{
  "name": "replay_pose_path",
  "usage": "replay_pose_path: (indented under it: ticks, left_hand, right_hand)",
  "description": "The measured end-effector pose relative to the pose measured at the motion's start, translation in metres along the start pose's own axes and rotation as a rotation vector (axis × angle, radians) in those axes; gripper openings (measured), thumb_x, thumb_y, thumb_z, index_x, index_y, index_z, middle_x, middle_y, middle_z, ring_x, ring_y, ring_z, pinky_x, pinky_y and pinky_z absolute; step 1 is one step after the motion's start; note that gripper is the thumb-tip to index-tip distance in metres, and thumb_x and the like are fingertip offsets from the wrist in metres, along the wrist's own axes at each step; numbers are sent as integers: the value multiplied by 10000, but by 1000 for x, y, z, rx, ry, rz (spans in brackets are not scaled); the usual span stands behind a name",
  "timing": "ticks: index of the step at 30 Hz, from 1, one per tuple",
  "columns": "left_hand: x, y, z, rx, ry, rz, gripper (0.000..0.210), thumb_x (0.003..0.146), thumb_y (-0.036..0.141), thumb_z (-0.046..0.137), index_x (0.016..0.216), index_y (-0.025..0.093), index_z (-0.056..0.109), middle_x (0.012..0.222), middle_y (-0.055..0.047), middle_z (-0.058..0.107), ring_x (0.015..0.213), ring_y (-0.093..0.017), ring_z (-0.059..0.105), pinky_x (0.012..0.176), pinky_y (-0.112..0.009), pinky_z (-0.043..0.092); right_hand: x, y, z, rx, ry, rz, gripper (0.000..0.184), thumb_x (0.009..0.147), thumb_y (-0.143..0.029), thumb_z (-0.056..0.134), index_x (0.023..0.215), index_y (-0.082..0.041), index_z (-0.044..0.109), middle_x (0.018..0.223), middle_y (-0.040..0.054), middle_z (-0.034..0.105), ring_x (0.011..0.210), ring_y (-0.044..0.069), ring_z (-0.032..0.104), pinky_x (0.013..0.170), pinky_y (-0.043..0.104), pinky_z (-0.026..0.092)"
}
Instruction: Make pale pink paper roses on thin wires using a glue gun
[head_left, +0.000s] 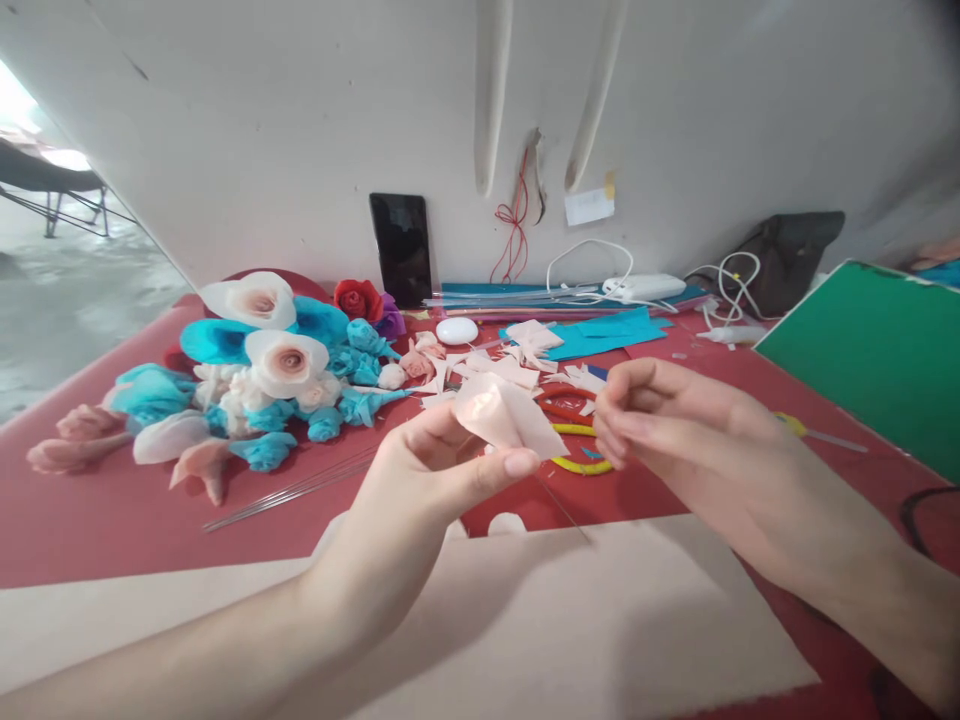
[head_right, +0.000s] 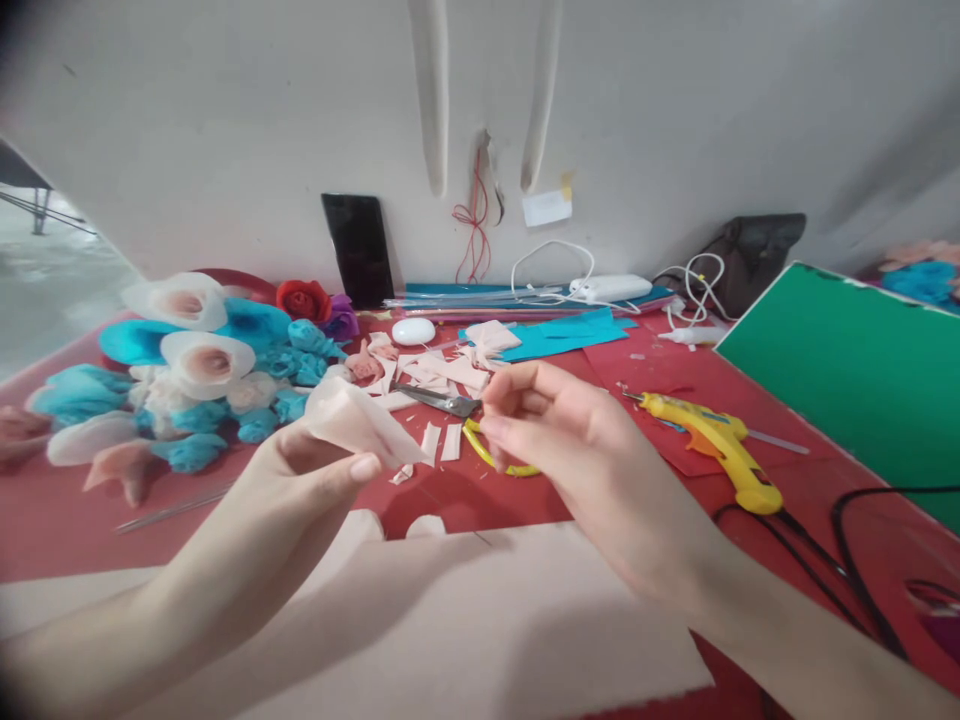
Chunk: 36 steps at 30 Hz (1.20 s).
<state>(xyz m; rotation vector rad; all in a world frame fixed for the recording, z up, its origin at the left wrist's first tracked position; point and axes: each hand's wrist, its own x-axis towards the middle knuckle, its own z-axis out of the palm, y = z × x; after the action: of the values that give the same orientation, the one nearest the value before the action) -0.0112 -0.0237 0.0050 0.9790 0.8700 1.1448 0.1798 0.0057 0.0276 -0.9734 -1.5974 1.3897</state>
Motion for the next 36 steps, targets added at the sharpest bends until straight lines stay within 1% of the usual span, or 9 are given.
replay_pose_path:
  ticks: [4, 11, 14, 17, 22, 27, 30, 33, 36]
  left_hand:
    - [-1, -1, 0, 12, 7, -9, 126, 726, 275, 696, 811, 195, 648, 732, -2, 555, 649, -108, 475, 488, -173, 348]
    - [-1, -3, 0, -24, 19, -15, 148, 728, 258, 698, 705, 173, 580, 633, 38, 506, 556, -64, 428, 531, -176, 361]
    - [-1, -4, -1, -28, 30, -7, 157, 716, 260, 710, 697, 167, 585, 668, 32, 533, 609, -74, 467, 576, -176, 389]
    - [0, -5, -2, -37, 31, -21, 142, 721, 250, 703, 704, 175, 584, 687, 31, 568, 609, -80, 488, 563, -175, 396]
    - [2, -5, -2, -14, 27, -48, 145, 726, 272, 699, 729, 183, 585, 762, 13, 630, 694, -111, 556, 587, -178, 421]
    - [1, -6, -3, 3, 13, -30, 128, 736, 287, 692, 781, 191, 620, 776, 7, 639, 713, -113, 571, 607, -171, 432]
    - [1, -8, -4, 7, 32, -39, 125, 736, 286, 691, 776, 192, 620, 727, 17, 621, 651, -96, 550, 541, -155, 401]
    - [4, -7, -5, 18, 32, -33, 127, 740, 296, 686, 771, 193, 618, 750, 11, 638, 663, -103, 556, 533, -159, 395]
    - [5, -7, -4, 39, 28, -36, 141, 739, 317, 686, 792, 202, 624, 820, -1, 671, 762, -139, 596, 616, -185, 438]
  right_hand:
    - [-1, 4, 1, -102, 19, -58, 83, 845, -292, 596, 900, -230, 596, 786, -14, 541, 735, 75, 539, 668, 135, 456]
    - [2, 3, -2, -16, -32, -7, 78, 877, -212, 522, 925, -193, 580, 872, 14, 602, 786, 105, 593, 718, 197, 497]
    - [2, 2, -2, -47, -3, 16, 124, 802, -209, 633, 920, -207, 596, 896, 0, 618, 796, 95, 602, 713, 164, 503]
    - [3, 1, -3, -100, 49, 39, 182, 685, -184, 745, 821, -210, 627, 780, -34, 634, 717, 69, 614, 645, 91, 497]
    - [10, 3, -9, -56, 145, 50, 183, 627, -206, 788, 778, -208, 685, 746, -7, 669, 682, 103, 647, 608, 106, 522]
    - [18, 7, -17, 62, 118, 65, 189, 669, -230, 768, 832, -178, 688, 796, 31, 679, 743, 126, 655, 674, 148, 538]
    - [20, 9, -20, 70, 95, 52, 179, 692, -241, 753, 841, -167, 687, 799, 39, 679, 752, 127, 655, 684, 154, 538]
    - [22, 11, -22, -4, 92, 36, 179, 712, -266, 734, 854, -169, 684, 831, 45, 679, 786, 141, 655, 719, 178, 539]
    - [25, 12, -25, -139, 96, 16, 203, 743, -302, 694, 890, -164, 677, 869, 59, 678, 836, 170, 651, 750, 227, 542]
